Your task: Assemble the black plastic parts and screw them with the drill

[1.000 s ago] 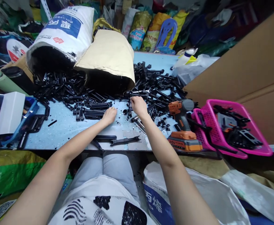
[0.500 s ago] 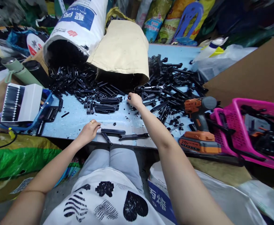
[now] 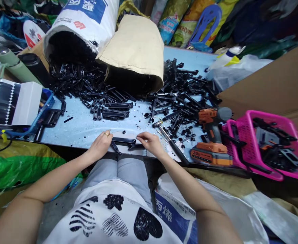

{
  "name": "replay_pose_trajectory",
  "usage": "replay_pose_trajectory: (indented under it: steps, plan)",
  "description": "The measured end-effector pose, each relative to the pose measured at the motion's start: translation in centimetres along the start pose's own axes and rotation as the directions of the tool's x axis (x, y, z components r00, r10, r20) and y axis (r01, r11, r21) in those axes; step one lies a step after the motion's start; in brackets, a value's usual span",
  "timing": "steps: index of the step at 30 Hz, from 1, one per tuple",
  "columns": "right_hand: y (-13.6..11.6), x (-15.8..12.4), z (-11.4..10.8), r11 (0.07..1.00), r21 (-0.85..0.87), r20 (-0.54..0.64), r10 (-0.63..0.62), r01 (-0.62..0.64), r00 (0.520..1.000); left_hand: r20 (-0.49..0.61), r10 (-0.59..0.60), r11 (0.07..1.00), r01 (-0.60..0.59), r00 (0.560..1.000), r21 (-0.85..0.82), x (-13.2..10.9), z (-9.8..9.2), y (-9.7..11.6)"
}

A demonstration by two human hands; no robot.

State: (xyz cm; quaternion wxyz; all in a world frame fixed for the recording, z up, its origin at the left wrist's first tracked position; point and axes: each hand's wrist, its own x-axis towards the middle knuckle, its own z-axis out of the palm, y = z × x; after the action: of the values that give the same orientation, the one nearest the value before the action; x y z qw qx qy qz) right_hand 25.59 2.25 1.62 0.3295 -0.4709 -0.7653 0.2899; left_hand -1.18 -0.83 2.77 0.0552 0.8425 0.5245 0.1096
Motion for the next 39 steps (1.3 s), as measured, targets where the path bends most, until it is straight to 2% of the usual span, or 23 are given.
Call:
replay_pose_trajectory:
  steps: [4,9,12,18,24,27,29,31,34,36,39]
  plan:
    - [0.2,-0.7,0.5,0.986,-0.132,0.018,-0.103,0.104,0.995,-0.003,-0.037,0.996,0.036,0.999,-0.087,-0.3,0.1,-0.8]
    - [0.0,-1.1,1.1,0.948,-0.237,0.151,-0.179,0.211,0.972,-0.182,-0.096,0.980,0.061,0.979,-0.189,-0.2,0.4,-1.0]
    - [0.1,-1.5,1.4,0.928,-0.288,0.164,-0.197,0.238,0.967,-0.158,-0.064,0.986,0.038,0.985,-0.163,0.1,0.5,-0.7]
    - [0.3,-1.9,1.6,0.919,-0.289,0.126,-0.240,0.267,0.963,-0.065,-0.003,1.000,0.002,0.998,-0.011,1.0,1.1,0.0]
    - [0.4,-2.9,2.0,0.942,-0.239,0.055,-0.227,0.234,0.972,-0.177,0.061,0.994,-0.076,0.982,-0.079,0.4,3.6,-1.5]
    - [1.6,-3.5,2.2,0.953,-0.195,0.034,-0.228,0.230,0.973,-0.175,0.064,0.995,-0.075,0.982,-0.059,-0.4,4.3,-2.2]
    - [2.7,-3.8,2.3,0.955,-0.168,0.040,-0.241,0.244,0.970,-0.179,0.058,0.998,-0.063,0.982,-0.021,-0.4,4.2,-1.8]
    - [3.8,-4.1,2.5,0.955,-0.165,0.060,-0.241,0.248,0.969,-0.141,0.133,0.990,-0.137,0.981,-0.017,0.3,4.0,-0.7]
    - [4.7,-4.7,3.0,0.948,-0.223,0.082,-0.215,0.228,0.973,0.027,0.274,0.960,-0.271,0.961,-0.073,2.2,4.0,1.9]
    - [4.8,-5.0,3.2,0.937,-0.285,0.061,-0.193,0.202,0.979,0.124,0.248,0.967,-0.237,0.961,-0.090,3.3,4.3,3.5]
    - [5.1,-4.7,3.0,0.919,-0.316,0.073,-0.223,0.235,0.972,0.146,0.177,0.983,-0.167,0.973,-0.076,4.0,5.0,4.6]
